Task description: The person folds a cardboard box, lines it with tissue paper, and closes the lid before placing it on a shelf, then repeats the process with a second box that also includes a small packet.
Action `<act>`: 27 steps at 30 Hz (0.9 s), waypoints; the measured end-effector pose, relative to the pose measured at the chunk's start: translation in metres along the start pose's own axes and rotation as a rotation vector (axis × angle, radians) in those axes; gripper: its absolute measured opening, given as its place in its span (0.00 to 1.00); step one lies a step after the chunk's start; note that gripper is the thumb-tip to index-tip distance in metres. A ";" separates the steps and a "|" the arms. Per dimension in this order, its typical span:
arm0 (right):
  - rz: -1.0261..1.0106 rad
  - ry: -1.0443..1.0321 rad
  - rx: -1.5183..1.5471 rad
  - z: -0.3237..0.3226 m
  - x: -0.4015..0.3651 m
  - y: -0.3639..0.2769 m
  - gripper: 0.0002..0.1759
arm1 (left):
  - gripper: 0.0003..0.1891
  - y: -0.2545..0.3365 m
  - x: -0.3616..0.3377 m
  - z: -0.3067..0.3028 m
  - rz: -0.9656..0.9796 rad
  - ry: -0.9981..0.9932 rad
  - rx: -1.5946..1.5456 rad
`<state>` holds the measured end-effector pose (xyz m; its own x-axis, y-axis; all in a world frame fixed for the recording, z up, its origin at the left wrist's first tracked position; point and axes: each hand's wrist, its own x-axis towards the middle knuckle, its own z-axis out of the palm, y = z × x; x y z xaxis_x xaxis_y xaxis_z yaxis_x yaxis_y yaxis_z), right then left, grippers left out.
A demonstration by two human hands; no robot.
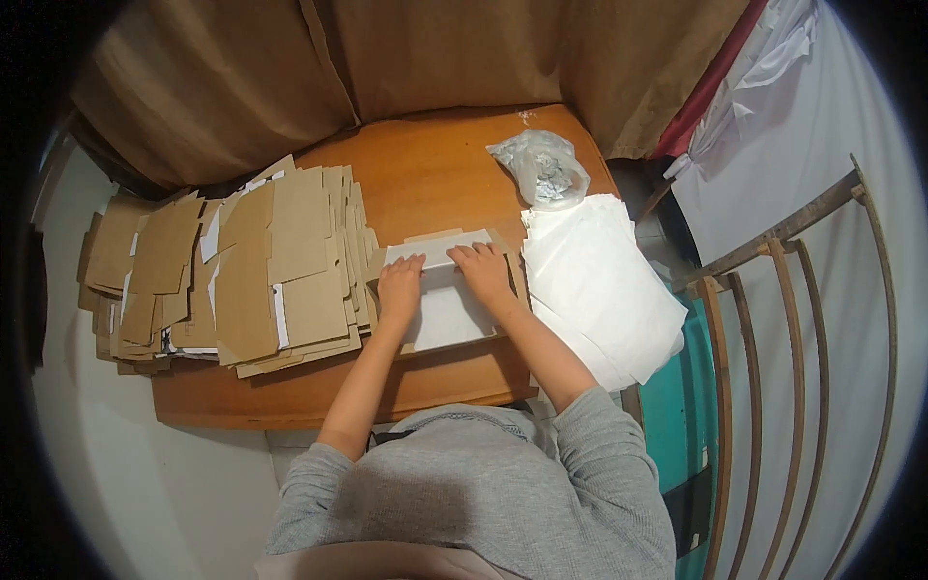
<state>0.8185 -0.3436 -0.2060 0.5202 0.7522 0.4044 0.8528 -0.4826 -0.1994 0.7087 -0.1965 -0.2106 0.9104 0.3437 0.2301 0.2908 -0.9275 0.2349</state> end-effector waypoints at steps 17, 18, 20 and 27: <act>0.445 0.206 0.305 -0.102 -0.138 -0.005 0.14 | 0.20 0.067 -0.060 -0.052 0.016 0.073 -0.406; 0.461 0.197 0.311 -0.105 -0.143 -0.003 0.14 | 0.19 0.074 -0.061 -0.049 0.029 0.063 -0.445; 0.472 0.202 0.297 -0.107 -0.150 0.003 0.13 | 0.19 0.087 -0.060 -0.042 0.041 0.058 -0.400; 0.402 0.133 0.299 -0.121 -0.139 0.049 0.15 | 0.19 0.131 -0.027 -0.012 0.029 0.072 -0.354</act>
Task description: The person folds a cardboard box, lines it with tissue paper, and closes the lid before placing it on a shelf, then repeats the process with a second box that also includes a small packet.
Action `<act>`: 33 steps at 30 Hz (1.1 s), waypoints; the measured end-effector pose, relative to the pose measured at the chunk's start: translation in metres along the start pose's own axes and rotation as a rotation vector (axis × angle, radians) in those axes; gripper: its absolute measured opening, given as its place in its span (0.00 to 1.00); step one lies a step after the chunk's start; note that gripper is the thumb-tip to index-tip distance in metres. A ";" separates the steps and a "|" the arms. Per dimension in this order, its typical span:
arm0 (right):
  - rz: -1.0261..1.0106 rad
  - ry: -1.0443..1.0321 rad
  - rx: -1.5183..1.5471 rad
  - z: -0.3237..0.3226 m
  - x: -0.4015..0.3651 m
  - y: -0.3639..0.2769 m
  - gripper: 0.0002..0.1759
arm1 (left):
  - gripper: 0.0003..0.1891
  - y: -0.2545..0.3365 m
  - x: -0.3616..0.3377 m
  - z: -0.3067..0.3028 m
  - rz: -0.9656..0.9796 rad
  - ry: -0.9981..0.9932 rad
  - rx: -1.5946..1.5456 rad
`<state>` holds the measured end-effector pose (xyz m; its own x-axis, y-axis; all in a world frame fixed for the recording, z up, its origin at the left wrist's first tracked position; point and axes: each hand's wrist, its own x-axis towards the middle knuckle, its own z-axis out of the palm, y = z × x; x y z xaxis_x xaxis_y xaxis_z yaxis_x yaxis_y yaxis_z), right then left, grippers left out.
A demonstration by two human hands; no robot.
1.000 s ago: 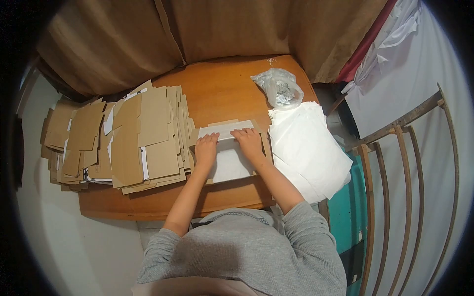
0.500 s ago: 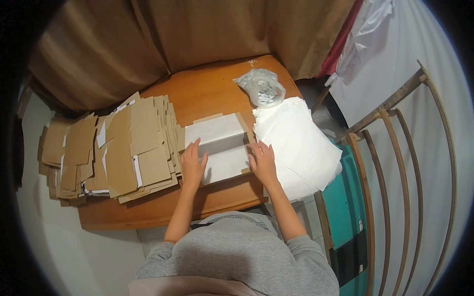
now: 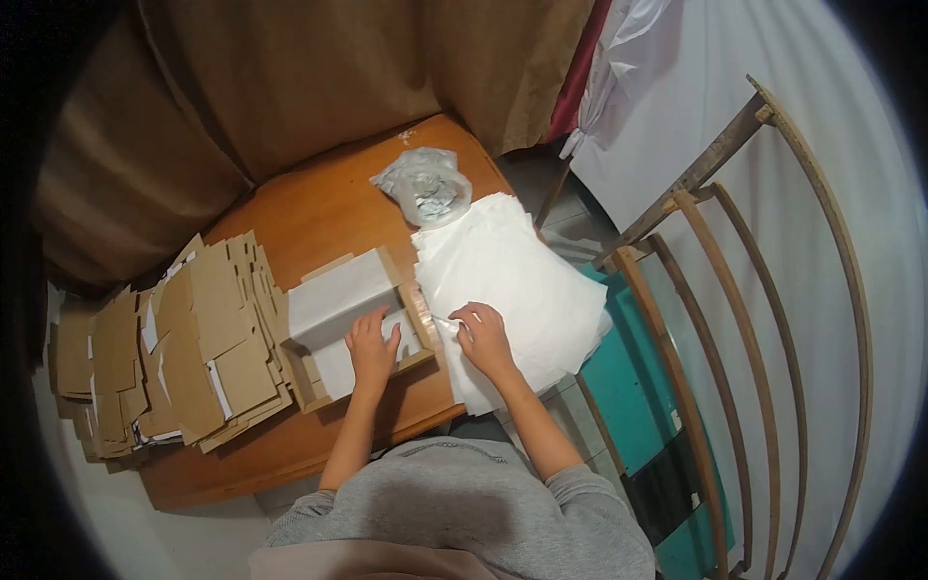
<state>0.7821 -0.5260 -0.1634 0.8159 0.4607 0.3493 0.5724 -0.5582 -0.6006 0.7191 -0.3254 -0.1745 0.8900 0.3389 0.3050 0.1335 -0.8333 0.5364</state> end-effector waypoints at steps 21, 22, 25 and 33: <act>-0.200 -0.109 0.051 0.103 0.235 0.145 0.16 | 0.07 0.053 0.124 0.097 -0.114 0.007 0.176; -0.231 -0.116 -0.004 0.108 0.239 0.148 0.16 | 0.07 0.051 0.127 0.098 -0.109 0.015 0.198; -0.282 -0.118 -0.092 0.116 0.244 0.151 0.17 | 0.07 0.048 0.132 0.098 -0.109 0.048 0.231; -0.348 0.047 0.045 0.093 0.250 0.151 0.09 | 0.07 0.055 0.134 0.090 -0.065 0.025 0.245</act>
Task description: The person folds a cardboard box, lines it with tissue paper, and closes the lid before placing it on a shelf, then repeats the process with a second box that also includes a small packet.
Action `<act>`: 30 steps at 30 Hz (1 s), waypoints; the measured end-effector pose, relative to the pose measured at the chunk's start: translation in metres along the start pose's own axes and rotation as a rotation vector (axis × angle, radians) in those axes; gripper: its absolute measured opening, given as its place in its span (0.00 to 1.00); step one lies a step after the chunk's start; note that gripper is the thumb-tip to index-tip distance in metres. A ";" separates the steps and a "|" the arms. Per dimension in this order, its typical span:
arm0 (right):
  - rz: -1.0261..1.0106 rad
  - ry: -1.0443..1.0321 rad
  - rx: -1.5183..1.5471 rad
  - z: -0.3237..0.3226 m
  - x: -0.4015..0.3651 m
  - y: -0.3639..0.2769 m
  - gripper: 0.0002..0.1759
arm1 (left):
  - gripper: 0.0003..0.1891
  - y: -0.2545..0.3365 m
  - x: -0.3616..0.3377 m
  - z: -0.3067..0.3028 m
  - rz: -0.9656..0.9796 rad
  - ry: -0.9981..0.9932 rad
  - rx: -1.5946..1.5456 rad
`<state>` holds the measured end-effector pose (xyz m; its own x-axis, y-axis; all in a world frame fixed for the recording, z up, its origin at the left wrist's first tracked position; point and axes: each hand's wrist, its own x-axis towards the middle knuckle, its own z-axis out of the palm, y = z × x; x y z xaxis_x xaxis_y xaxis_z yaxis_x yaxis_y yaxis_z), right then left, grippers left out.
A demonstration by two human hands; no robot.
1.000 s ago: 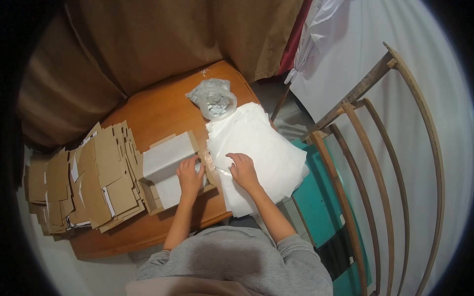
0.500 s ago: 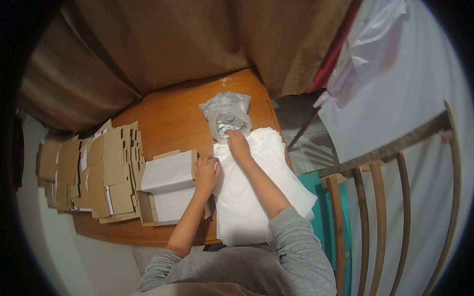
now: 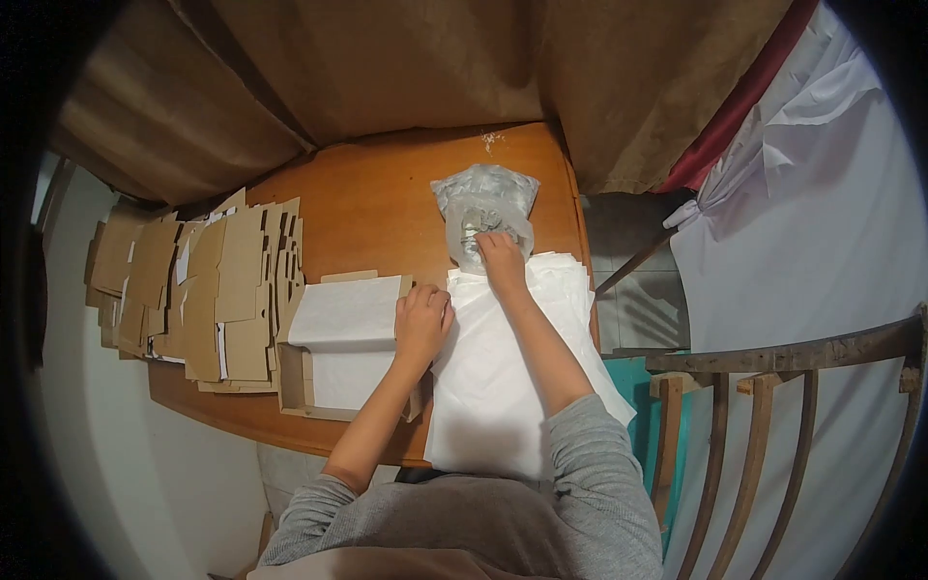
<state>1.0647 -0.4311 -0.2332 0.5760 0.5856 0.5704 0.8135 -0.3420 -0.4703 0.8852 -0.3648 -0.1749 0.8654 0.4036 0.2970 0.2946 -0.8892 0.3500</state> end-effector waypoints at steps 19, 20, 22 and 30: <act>-0.104 -0.346 0.333 -0.038 -0.072 -0.215 0.17 | 0.07 -0.136 -0.092 -0.121 -0.120 0.208 0.220; -0.106 -0.343 0.329 -0.033 -0.072 -0.215 0.17 | 0.07 -0.151 -0.099 -0.126 -0.180 0.193 0.234; 0.148 -0.133 0.374 -0.016 -0.071 -0.205 0.20 | 0.08 -0.177 -0.109 -0.134 -0.242 0.181 0.248; 0.986 -0.190 0.611 0.037 -0.052 -0.176 0.34 | 0.23 -0.247 -0.102 -0.131 -0.449 0.073 -0.166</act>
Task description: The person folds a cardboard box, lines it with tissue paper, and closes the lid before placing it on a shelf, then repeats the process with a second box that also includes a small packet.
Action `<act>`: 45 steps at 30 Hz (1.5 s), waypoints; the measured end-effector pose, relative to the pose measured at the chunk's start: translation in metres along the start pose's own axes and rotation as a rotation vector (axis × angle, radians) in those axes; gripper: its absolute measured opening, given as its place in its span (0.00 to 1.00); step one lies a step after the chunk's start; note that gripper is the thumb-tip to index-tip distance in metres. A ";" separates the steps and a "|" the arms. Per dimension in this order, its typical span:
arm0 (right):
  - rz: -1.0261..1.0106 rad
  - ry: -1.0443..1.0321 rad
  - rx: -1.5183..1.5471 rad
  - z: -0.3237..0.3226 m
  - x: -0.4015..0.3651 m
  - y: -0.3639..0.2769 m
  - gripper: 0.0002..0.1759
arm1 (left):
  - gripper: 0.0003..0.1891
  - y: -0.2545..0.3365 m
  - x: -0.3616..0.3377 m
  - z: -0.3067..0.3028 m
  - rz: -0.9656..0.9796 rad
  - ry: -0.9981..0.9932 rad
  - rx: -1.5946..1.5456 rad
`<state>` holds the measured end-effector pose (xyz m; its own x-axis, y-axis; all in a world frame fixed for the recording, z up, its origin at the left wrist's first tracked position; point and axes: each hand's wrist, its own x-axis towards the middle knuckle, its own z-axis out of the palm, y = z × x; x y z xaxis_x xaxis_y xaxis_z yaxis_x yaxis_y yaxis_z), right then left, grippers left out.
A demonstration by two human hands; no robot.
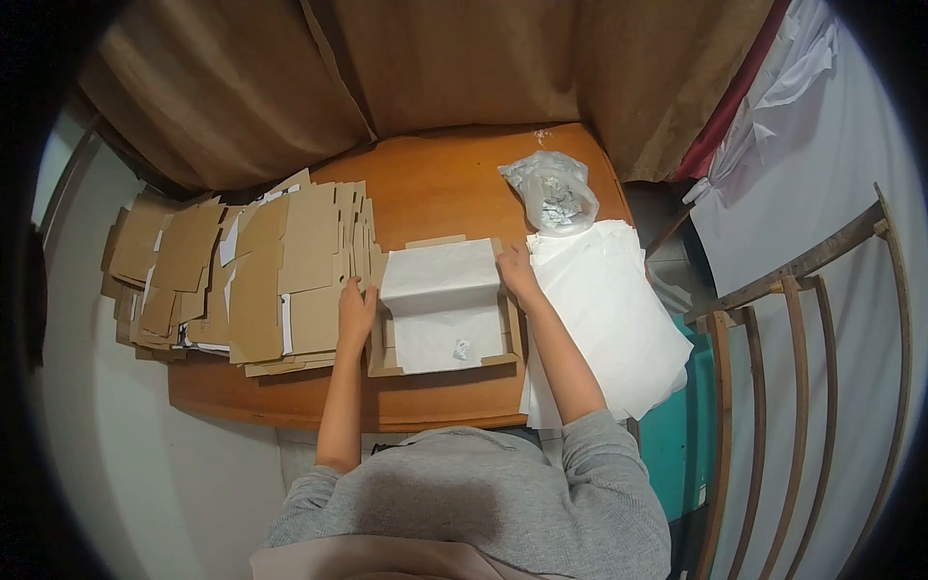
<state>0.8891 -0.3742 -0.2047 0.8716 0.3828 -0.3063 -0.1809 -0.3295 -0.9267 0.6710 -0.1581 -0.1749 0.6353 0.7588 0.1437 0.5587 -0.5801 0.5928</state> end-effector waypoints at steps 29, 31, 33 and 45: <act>-0.795 0.268 -0.081 0.010 -0.068 -0.073 0.16 | 0.21 0.080 0.013 -0.046 0.625 0.238 0.217; -0.781 0.254 -0.065 0.006 -0.075 -0.071 0.16 | 0.20 0.078 0.008 -0.043 0.616 0.211 0.180; -0.763 0.241 -0.044 0.002 -0.079 -0.064 0.15 | 0.19 0.076 0.000 -0.043 0.608 0.181 0.149; -0.936 0.168 -0.079 0.001 -0.122 0.001 0.27 | 0.16 0.039 -0.081 -0.032 0.791 0.333 0.092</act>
<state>0.7821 -0.4208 -0.1682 0.7022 0.3937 0.5932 0.6493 -0.0121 -0.7605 0.6241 -0.2324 -0.1378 0.6744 0.1605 0.7207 0.0679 -0.9854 0.1558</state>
